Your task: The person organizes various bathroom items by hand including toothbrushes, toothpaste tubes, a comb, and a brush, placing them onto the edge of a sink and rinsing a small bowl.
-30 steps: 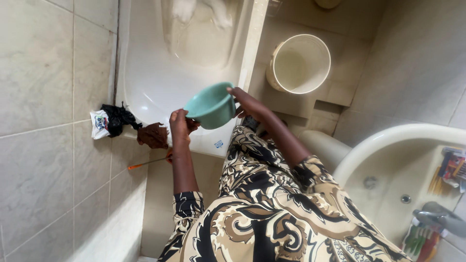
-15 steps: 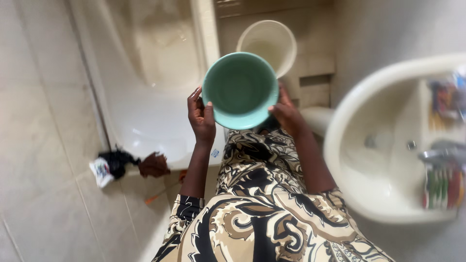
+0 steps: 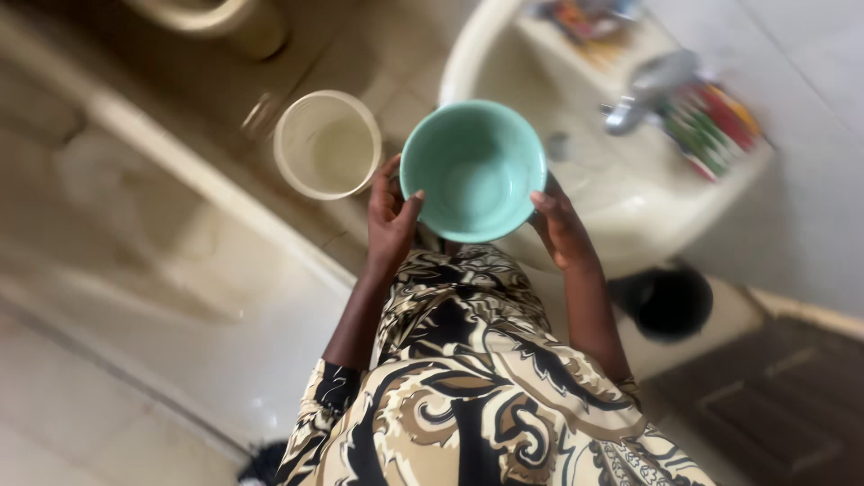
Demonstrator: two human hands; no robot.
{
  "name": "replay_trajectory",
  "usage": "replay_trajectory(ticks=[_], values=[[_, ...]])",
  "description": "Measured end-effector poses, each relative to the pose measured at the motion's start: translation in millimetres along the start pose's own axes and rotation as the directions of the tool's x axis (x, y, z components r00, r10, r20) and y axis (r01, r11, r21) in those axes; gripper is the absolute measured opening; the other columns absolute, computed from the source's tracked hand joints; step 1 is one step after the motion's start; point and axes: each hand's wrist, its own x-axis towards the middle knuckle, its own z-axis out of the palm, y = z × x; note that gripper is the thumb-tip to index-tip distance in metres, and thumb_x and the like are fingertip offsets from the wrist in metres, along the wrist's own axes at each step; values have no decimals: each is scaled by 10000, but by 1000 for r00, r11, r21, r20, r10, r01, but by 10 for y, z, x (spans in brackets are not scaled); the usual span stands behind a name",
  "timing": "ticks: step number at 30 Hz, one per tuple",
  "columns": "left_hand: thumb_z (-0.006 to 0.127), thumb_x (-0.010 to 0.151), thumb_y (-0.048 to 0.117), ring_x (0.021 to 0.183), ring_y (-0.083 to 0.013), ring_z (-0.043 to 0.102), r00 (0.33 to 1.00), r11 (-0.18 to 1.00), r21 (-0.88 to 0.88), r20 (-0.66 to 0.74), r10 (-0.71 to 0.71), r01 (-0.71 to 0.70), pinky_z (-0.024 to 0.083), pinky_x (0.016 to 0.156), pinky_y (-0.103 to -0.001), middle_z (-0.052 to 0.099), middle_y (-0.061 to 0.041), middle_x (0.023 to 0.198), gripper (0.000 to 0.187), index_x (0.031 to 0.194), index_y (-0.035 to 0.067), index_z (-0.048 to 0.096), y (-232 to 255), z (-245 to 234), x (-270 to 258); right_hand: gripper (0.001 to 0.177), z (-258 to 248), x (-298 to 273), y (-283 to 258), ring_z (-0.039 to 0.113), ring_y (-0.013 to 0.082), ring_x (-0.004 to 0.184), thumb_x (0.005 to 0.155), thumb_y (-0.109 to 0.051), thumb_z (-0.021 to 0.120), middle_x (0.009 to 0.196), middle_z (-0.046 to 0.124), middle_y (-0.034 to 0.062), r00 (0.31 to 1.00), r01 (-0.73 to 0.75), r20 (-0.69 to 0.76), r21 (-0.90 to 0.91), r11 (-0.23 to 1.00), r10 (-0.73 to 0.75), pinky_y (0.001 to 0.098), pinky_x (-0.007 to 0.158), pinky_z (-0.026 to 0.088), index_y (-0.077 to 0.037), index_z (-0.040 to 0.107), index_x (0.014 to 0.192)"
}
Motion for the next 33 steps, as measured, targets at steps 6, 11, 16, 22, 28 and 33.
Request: replay_trajectory(ticks=[6, 11, 16, 22, 28, 33], values=[[576, 954, 128, 681, -331, 684, 772, 755, 386, 147, -618, 530, 599, 560, -453, 699, -305, 1058, 733, 1592, 86, 217, -52, 881, 476, 691, -945, -138, 465, 668, 175, 836, 999, -604, 474, 1005, 700, 108, 909, -210, -387, -103, 972, 155, 328, 735, 546, -21, 617, 1342], [551, 1031, 275, 713, -262, 758, 654, 758, 249, 391, -648, 603, 639, 653, -379, 717, -266, 952, 486, 1344, -94, 506, -919, 1394, 753, 741, -1620, -181, 352, 691, 310, 641, 1035, -618, 320, 822, 724, 143, 738, -422, -646, -218, 880, 194, 436, 660, 555, 17, 699, 1088], [452, 1117, 302, 758, -280, 750, 339, 504, 199, 534, -775, 841, 608, 648, -362, 672, -239, 928, 448, 1226, -117, 569, -1731, 1788, 838, 767, -2128, 185, -63, 701, 433, 832, 1077, -484, 148, 782, 757, 245, 739, -673, -659, -715, 191, 137, 547, 918, 501, 0, 731, 960], [369, 1084, 258, 795, -329, 760, 333, 396, 3, 535, -776, 918, 602, 673, -351, 715, -302, 892, 451, 1123, -150, 558, -2100, 1809, 1051, 655, -2508, 778, 173, 744, 415, 808, 1090, -423, 210, 807, 754, 270, 722, -692, -641, -667, 276, 262, 474, 991, 495, -2, 701, 991], [393, 1066, 167, 808, -369, 743, 460, 571, 105, 483, -745, 814, 669, 659, -363, 742, -297, 968, 413, 1240, -179, 538, -2082, 1445, 1356, 361, -2645, 1155, 1096, 673, 411, 942, 1051, -340, 507, 1052, 725, 224, 895, -189, -329, -891, 412, -301, 508, 816, 510, -51, 690, 1167], [441, 892, -62, 871, -387, 721, 674, 710, 231, 222, -704, 665, 678, 621, -404, 565, -267, 1306, 728, 1529, 175, 180, -1763, 1433, 1300, 305, -2320, 1040, 1194, 654, 238, 876, 1011, -274, 618, 965, 650, 99, 904, -278, -384, -191, 941, 188, 400, 794, 564, -61, 651, 1227]])
